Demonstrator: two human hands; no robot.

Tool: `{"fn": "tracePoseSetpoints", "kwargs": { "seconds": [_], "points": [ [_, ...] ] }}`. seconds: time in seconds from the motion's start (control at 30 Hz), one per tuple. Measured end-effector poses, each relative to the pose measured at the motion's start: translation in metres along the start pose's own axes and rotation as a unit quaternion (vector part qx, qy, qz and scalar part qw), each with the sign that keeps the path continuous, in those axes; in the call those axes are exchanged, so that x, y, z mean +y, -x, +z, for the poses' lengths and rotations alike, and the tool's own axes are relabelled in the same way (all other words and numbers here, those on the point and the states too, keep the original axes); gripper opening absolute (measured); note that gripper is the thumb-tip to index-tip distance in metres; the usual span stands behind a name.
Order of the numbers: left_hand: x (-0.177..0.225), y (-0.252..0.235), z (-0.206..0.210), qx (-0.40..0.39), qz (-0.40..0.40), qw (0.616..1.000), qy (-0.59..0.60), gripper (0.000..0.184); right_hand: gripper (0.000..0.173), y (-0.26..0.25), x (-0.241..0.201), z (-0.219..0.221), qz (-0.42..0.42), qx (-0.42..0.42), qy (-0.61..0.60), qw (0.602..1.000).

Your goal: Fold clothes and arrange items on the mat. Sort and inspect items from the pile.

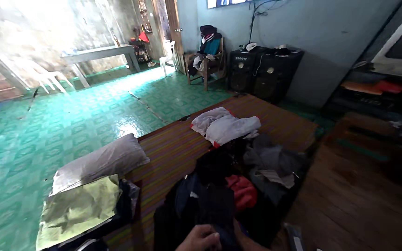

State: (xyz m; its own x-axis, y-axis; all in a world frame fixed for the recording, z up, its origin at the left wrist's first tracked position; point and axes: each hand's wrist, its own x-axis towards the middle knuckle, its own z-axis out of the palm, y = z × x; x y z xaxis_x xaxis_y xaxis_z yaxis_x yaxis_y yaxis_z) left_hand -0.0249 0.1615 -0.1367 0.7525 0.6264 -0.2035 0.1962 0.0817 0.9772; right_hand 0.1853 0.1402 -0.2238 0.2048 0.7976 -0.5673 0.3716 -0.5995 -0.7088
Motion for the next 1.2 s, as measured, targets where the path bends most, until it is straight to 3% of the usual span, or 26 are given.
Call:
{"fn": "tracePoseSetpoints", "kwargs": {
  "seconds": [0.07,0.17,0.23,0.3,0.37,0.43,0.57,0.63,0.7,0.73,0.77,0.8,0.83,0.9,0.97,1.03,1.13,1.2],
  "points": [
    [-0.029,-0.007,0.021,0.113,-0.104,0.988,-0.006,0.035,0.045,-0.032,0.025,0.02,-0.035,0.025,0.058,0.997],
    [-0.066,-0.013,0.033,0.333,-0.222,0.915,-0.046,0.049,0.051,-0.025,0.009,0.016,-0.093,-0.031,0.282,0.954],
    [-0.091,-0.013,0.028,0.42,-0.246,0.869,-0.086,0.07,0.053,-0.019,0.0,0.017,-0.121,-0.013,0.336,0.934],
    [-0.109,-0.01,0.022,0.46,-0.242,0.847,-0.115,0.088,0.053,-0.014,0.0,0.017,-0.193,-0.01,0.389,0.901],
    [-0.116,-0.003,0.019,0.43,-0.219,0.87,-0.102,0.09,0.05,-0.01,0.0,0.014,-0.267,-0.006,0.43,0.862],
    [-0.117,0.003,0.016,0.374,-0.197,0.904,-0.067,0.081,0.05,-0.005,-0.001,0.012,-0.281,-0.022,0.444,0.851],
    [-0.096,0.011,0.014,0.292,-0.177,0.94,-0.015,0.054,0.051,0.002,0.004,0.01,-0.274,-0.045,0.411,0.868],
    [-0.075,0.026,0.02,0.238,-0.108,0.965,-0.014,0.048,0.057,0.01,0.003,0.01,-0.299,-0.009,0.373,0.878],
    [0.009,0.057,0.048,0.198,-0.078,0.977,-0.011,0.053,0.057,0.01,0.009,0.013,-0.334,0.024,0.355,0.873],
    [0.09,0.065,0.08,0.269,-0.209,0.937,0.071,0.049,0.055,0.011,0.01,0.015,-0.336,0.021,0.362,0.869],
    [0.145,0.06,0.098,0.324,-0.341,0.871,0.14,0.049,0.052,0.014,0.011,0.017,-0.338,0.011,0.371,0.865],
    [0.074,0.07,0.084,0.237,-0.188,0.951,0.057,0.061,0.049,0.022,0.006,0.019,-0.323,-0.026,0.376,0.868],
    [0.01,0.061,0.069,0.215,-0.109,0.97,0.03,0.077,0.046,0.034,-0.001,0.022,-0.292,-0.077,0.373,0.877],
    [-0.048,0.044,0.056,0.275,-0.12,0.952,0.069,0.09,0.043,0.051,0.0,0.037,-0.273,-0.118,0.32,0.899],
    [-0.059,0.047,0.05,0.325,-0.149,0.93,0.085,0.075,0.04,0.059,0.004,0.052,-0.263,-0.124,0.211,0.933],
    [-0.066,0.058,0.045,0.357,-0.125,0.923,0.07,0.058,0.04,0.058,0.002,0.06,-0.222,-0.148,0.176,0.948],
    [-0.052,0.085,0.048,0.373,-0.057,0.923,0.069,0.05,0.037,0.056,-0.001,0.053,-0.307,-0.186,0.299,0.884],
    [-0.02,0.108,0.056,0.359,-0.009,0.929,0.09,0.047,0.037,0.076,-0.008,0.031,-0.389,-0.168,0.206,0.882]
  ]
}}
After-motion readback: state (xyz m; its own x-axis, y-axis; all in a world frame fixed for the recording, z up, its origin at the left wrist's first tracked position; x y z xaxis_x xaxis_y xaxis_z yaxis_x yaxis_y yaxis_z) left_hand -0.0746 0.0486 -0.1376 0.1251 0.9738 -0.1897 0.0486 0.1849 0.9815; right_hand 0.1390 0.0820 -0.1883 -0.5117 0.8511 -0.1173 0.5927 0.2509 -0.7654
